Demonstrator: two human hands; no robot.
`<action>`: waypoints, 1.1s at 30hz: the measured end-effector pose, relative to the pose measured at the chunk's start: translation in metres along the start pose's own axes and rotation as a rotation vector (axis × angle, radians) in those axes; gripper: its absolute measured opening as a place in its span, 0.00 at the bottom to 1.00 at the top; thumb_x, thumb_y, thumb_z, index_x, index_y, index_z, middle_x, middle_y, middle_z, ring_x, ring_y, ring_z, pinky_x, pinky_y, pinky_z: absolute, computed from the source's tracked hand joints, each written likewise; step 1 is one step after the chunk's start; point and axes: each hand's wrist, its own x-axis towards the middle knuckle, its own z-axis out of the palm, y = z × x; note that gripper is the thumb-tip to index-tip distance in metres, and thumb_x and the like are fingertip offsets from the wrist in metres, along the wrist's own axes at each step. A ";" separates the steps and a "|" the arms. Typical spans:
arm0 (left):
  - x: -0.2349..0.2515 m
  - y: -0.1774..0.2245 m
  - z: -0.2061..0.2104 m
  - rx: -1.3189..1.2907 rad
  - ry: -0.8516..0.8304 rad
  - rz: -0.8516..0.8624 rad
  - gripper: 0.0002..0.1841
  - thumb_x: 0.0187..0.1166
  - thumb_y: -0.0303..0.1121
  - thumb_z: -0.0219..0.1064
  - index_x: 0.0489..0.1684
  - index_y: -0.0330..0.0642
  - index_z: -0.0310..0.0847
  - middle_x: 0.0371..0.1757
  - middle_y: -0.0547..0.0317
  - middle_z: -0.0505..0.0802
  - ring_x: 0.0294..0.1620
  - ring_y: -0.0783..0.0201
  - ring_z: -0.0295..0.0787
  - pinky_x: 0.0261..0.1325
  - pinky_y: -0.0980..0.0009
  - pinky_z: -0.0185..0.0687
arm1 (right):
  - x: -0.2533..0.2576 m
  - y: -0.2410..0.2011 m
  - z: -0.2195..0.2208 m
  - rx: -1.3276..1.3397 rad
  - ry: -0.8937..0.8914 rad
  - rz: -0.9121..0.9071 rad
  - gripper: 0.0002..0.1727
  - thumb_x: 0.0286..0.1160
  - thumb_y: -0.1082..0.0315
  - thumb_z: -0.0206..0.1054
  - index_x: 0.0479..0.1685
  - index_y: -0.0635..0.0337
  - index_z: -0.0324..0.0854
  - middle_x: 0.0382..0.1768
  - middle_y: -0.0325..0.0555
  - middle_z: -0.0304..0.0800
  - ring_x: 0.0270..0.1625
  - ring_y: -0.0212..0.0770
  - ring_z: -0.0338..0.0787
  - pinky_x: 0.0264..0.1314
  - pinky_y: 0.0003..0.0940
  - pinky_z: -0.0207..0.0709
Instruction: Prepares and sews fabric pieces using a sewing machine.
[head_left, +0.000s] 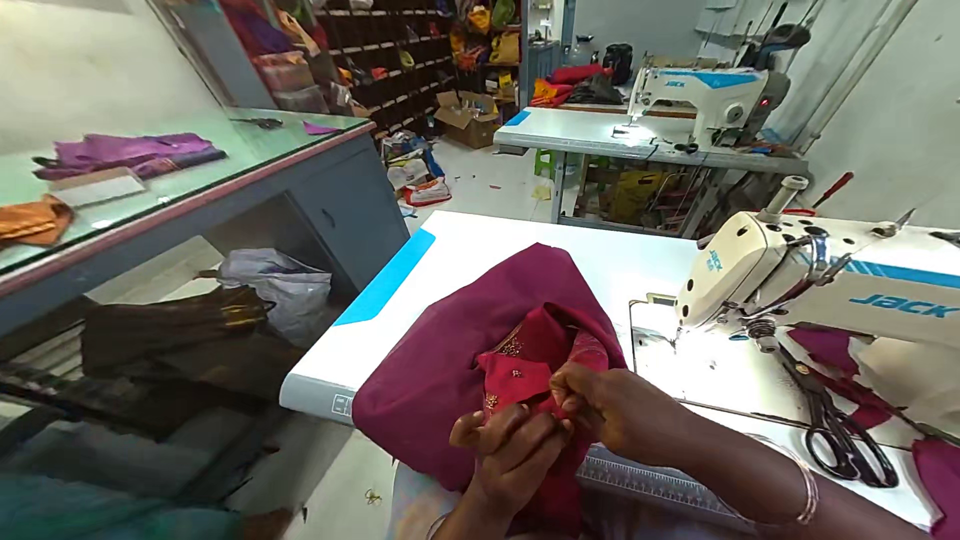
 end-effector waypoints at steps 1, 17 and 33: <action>0.000 0.001 -0.004 -0.013 -0.019 0.020 0.04 0.85 0.36 0.65 0.42 0.59 0.86 0.47 0.75 0.88 0.61 0.74 0.76 0.83 0.66 0.46 | 0.001 0.002 0.005 -0.210 0.059 -0.118 0.05 0.71 0.72 0.64 0.43 0.56 0.80 0.23 0.36 0.83 0.23 0.32 0.85 0.23 0.30 0.79; 0.005 -0.002 -0.026 -0.045 -0.210 -0.010 0.04 0.91 0.32 0.53 0.47 0.51 0.72 0.60 0.65 0.93 0.71 0.71 0.83 0.81 0.69 0.63 | -0.012 0.037 -0.006 -0.354 0.388 -0.078 0.24 0.83 0.42 0.61 0.51 0.57 0.79 0.49 0.48 0.86 0.55 0.46 0.86 0.57 0.46 0.80; 0.076 0.002 -0.037 -0.662 -0.515 -1.147 0.17 0.93 0.44 0.48 0.49 0.47 0.83 0.34 0.73 0.87 0.37 0.82 0.85 0.43 0.81 0.82 | 0.025 0.019 -0.050 -0.414 0.258 -0.044 0.09 0.55 0.79 0.67 0.33 0.56 0.86 0.26 0.41 0.90 0.34 0.43 0.91 0.62 0.63 0.70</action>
